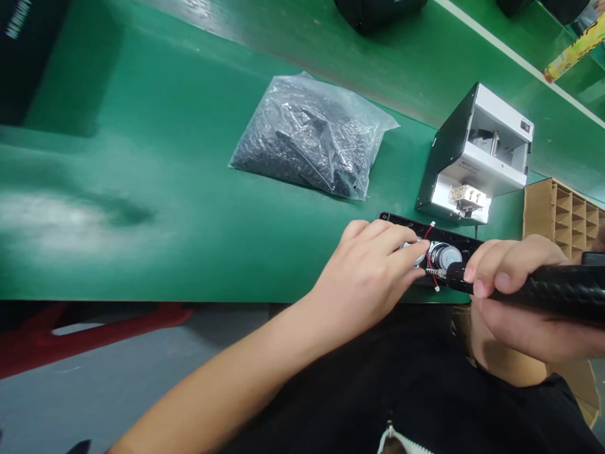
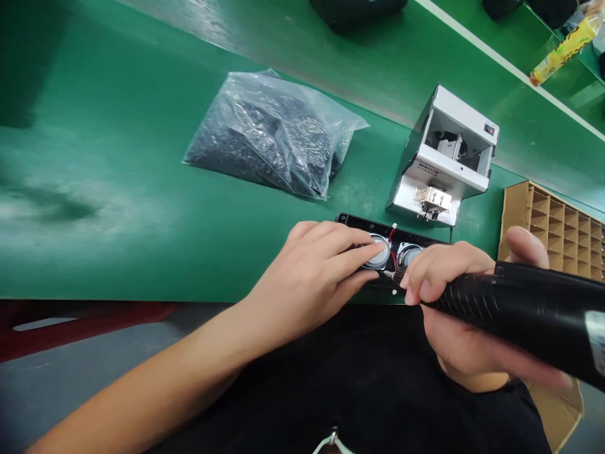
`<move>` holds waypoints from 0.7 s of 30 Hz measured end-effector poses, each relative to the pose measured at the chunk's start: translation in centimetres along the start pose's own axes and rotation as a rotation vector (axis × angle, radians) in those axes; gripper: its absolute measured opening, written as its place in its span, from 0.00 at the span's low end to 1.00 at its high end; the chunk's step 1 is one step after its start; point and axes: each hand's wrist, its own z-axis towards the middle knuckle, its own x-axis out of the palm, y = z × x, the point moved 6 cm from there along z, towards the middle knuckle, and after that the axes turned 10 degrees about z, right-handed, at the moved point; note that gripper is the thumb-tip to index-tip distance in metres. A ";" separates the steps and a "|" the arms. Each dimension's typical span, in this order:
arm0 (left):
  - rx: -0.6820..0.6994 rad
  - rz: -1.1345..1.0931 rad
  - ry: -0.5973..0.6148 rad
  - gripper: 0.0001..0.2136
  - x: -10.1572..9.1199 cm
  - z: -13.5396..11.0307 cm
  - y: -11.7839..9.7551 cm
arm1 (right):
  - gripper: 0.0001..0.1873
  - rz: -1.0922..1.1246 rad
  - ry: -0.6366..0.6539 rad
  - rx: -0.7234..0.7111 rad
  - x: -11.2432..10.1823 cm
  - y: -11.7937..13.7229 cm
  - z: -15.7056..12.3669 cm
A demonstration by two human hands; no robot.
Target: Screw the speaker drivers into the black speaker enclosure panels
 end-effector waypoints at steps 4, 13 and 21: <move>0.025 0.073 0.010 0.07 0.0 -0.1 0.9 | 0.36 0.143 -0.078 -0.128 -0.1 -1.3 -0.3; 0.040 0.126 0.133 0.08 1.2 0.8 0.8 | 0.40 0.243 -0.193 -0.159 0.9 -3.3 -0.9; 0.054 0.115 0.125 0.07 1.4 0.8 0.9 | 0.41 0.179 -0.153 -0.128 1.0 -4.1 -0.9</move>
